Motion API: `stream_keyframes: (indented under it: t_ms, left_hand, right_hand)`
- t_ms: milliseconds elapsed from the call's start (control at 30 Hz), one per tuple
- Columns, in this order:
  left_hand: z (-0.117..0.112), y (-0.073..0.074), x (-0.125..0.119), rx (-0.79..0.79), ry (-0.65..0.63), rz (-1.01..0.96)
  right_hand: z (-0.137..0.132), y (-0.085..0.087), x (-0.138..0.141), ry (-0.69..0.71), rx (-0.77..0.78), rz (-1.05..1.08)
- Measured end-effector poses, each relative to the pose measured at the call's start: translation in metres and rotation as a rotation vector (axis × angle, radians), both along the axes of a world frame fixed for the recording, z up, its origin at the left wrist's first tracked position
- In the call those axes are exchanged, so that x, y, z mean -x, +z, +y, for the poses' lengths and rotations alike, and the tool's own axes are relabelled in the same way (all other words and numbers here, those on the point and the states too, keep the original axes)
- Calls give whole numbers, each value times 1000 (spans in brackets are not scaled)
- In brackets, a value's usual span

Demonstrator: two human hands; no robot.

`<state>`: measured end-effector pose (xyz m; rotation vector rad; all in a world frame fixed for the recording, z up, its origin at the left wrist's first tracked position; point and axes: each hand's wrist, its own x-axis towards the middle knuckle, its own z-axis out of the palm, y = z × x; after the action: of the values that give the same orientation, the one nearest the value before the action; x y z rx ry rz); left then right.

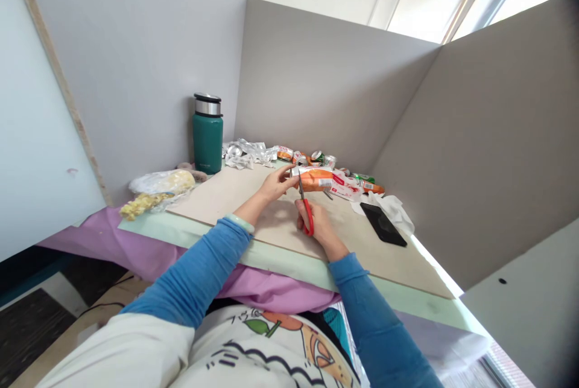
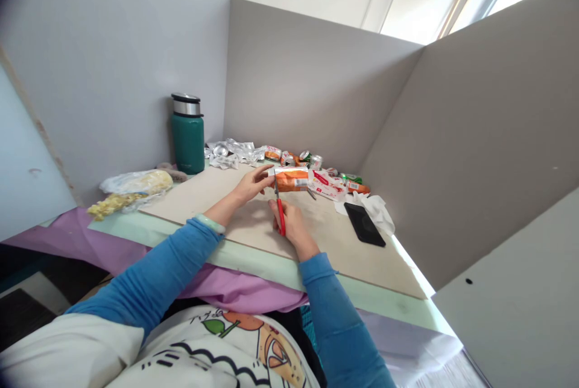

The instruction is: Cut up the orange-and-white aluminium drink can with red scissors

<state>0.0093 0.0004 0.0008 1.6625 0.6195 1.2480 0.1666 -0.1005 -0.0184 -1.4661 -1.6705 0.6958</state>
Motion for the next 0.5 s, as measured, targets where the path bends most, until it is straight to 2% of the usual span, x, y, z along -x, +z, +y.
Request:
stream_keyframes:
  t_ms: [500]
  left_hand:
    - [2,-1,-1,5,2,-4]
  right_hand:
    - [1,-2,-1,14,-21,-14]
